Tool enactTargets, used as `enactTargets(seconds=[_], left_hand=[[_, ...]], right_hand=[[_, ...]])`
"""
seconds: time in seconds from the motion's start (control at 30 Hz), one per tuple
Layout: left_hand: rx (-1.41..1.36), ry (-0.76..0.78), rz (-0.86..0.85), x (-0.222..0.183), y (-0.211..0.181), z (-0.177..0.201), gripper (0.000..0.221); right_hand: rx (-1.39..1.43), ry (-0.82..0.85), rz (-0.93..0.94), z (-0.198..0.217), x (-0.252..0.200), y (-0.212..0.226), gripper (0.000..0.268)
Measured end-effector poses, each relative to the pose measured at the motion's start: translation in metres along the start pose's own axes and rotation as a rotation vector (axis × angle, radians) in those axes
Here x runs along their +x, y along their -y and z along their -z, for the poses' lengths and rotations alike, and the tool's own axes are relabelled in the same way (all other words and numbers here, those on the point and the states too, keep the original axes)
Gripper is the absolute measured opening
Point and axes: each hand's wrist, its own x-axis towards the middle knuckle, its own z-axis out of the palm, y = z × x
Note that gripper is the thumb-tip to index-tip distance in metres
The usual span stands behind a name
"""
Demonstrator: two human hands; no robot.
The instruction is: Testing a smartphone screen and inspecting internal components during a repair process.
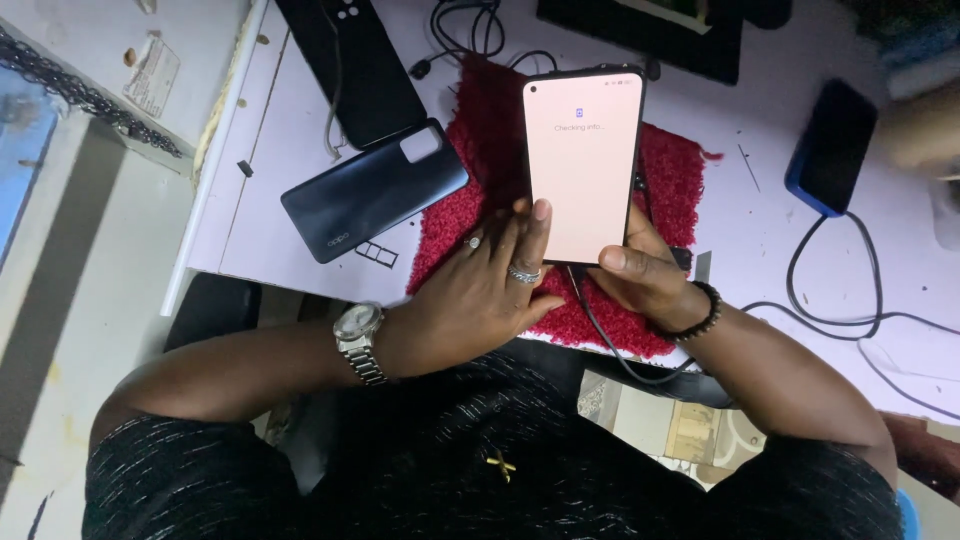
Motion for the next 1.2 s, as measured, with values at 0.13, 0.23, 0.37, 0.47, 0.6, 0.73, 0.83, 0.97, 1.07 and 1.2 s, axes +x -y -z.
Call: enactTargets(seconds=[0.13, 0.23, 0.37, 0.47, 0.6, 0.73, 0.83, 0.97, 1.07, 1.2], left_hand=[[-0.298, -0.044, 0.054, -0.003, 0.002, 0.000, 0.135], [-0.732, 0.007, 0.159, 0.003, 0.000, 0.031, 0.125], [-1.098, -0.063, 0.048, 0.008, 0.006, 0.039, 0.131], [-1.596, -0.066, -0.036, 0.000, 0.004, 0.024, 0.117], [-1.449, -0.102, -0.106, -0.002, 0.006, 0.026, 0.105], [-1.431, -0.068, -0.139, 0.001, 0.007, 0.031, 0.101], [-1.457, -0.022, -0.113, 0.001, 0.008, 0.032, 0.106], [-1.308, 0.053, 0.121, 0.006, 0.005, 0.042, 0.121], [-1.137, -0.021, 0.144, 0.005, 0.005, 0.037, 0.112], [-1.154, -0.083, 0.117, 0.007, 0.004, 0.032, 0.107]], right_hand=[[-0.149, 0.023, 0.086, -0.026, 0.004, 0.005, 0.081], [-0.726, 0.057, 0.262, -0.035, 0.004, 0.009, 0.072], [-1.297, 0.200, 0.537, -0.023, -0.003, -0.011, 0.091], [-1.404, 0.200, 0.681, -0.018, -0.004, -0.021, 0.117], [-1.408, 0.221, 0.745, -0.003, -0.015, -0.024, 0.125], [-1.273, 0.110, 0.861, -0.010, -0.007, -0.023, 0.123], [-1.222, 0.082, 0.883, -0.011, -0.007, -0.020, 0.130], [-1.017, 0.159, 0.830, -0.017, 0.002, -0.014, 0.119], [-1.110, 0.210, 0.728, -0.018, 0.000, -0.002, 0.117], [-1.477, 0.097, 0.851, -0.027, -0.006, 0.039, 0.106]])
